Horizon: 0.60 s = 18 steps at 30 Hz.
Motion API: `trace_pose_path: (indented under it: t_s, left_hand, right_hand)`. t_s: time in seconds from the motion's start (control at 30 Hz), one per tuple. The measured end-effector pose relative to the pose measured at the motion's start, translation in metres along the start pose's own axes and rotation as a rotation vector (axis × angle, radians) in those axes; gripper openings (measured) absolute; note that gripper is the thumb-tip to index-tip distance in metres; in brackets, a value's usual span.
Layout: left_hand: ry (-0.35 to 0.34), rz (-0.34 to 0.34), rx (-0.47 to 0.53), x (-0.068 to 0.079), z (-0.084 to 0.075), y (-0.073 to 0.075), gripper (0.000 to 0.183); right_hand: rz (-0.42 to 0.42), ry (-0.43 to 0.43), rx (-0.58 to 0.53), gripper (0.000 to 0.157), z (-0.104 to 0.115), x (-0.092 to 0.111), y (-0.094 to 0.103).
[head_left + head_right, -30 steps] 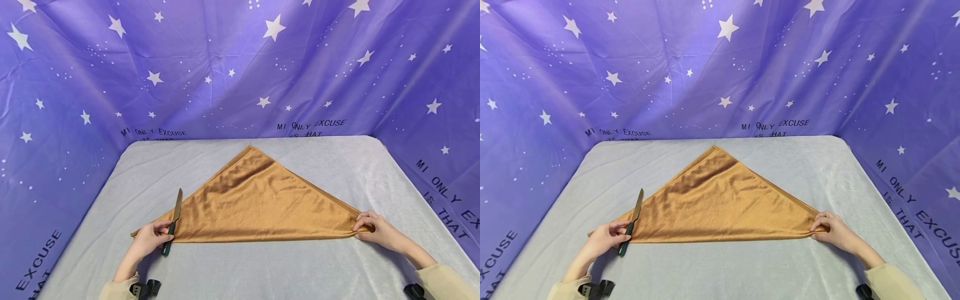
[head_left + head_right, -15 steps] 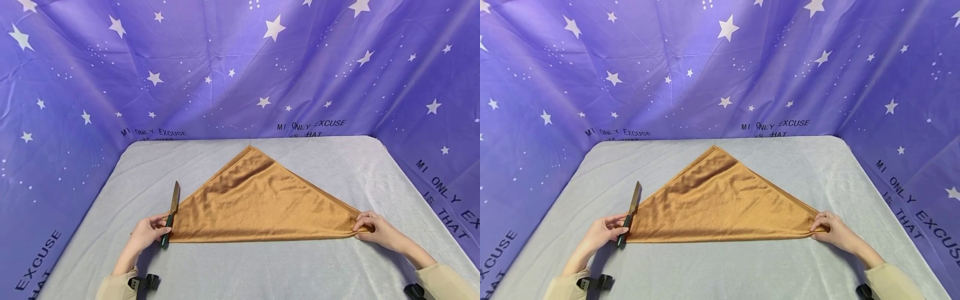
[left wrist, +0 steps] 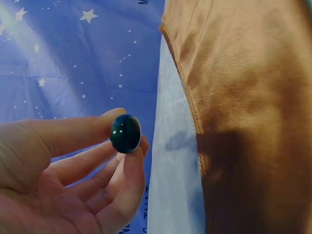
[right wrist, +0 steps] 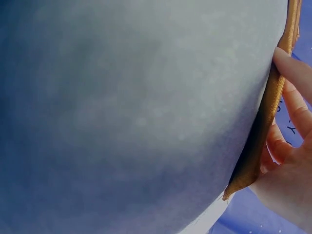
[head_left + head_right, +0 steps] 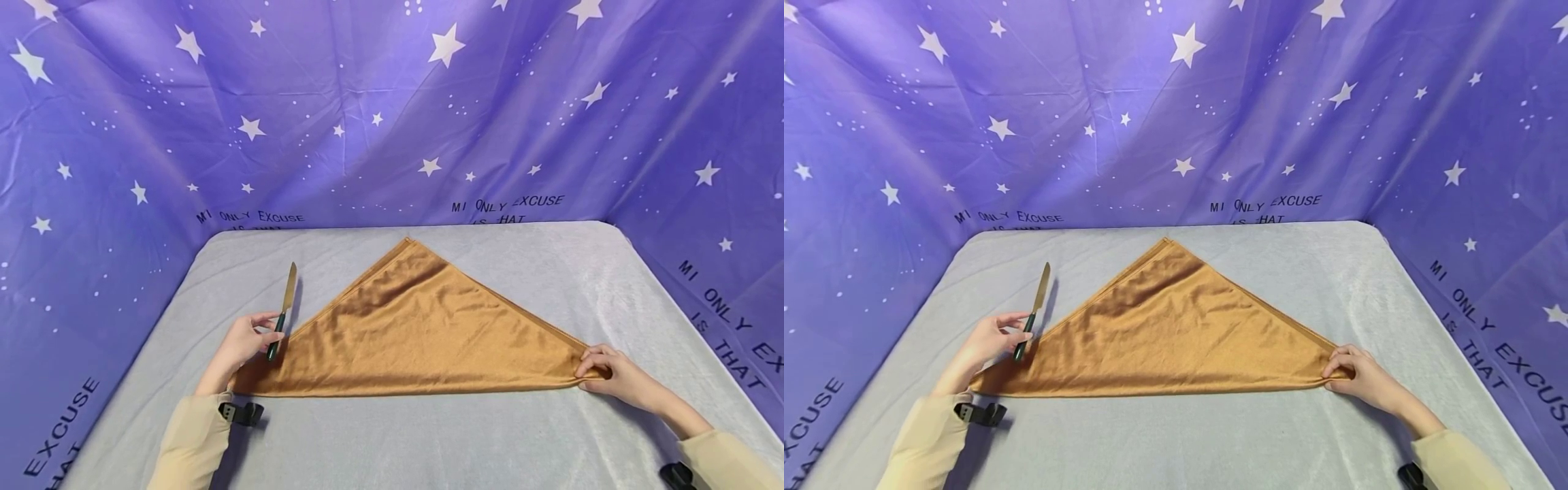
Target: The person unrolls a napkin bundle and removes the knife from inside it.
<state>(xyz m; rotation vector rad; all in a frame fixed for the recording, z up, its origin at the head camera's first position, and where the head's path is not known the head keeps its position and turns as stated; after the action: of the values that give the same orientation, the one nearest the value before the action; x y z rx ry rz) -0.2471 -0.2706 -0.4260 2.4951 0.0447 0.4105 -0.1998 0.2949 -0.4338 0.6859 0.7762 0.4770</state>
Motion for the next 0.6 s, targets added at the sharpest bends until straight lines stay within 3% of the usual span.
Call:
trace_pose_path:
  t_s: [0.37,0.6]
  left_hand:
    - [0.063,0.013,0.023,-0.04,-0.004,-0.002,0.049]
    - [0.057,0.008,0.027,-0.06,-0.006,-0.006,0.048]
  right_hand:
    - [-0.001,-0.005,0.001,0.032,0.0,0.0,0.0]
    - [-0.001,0.004,0.004,0.032,0.001,0.0,0.0]
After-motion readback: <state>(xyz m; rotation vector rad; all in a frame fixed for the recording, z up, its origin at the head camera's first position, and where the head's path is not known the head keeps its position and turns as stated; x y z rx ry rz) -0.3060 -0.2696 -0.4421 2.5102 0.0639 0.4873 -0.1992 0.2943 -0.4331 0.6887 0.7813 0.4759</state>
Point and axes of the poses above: each hand's wrist, its own x-axis away from the middle knuckle, its own y-axis out of the back of the hand, z = x × y, the point moved 9 cm from there along -x, towards the middle knuckle, and after that the axes turned 13 degrees about y, right-handed, at the moved point
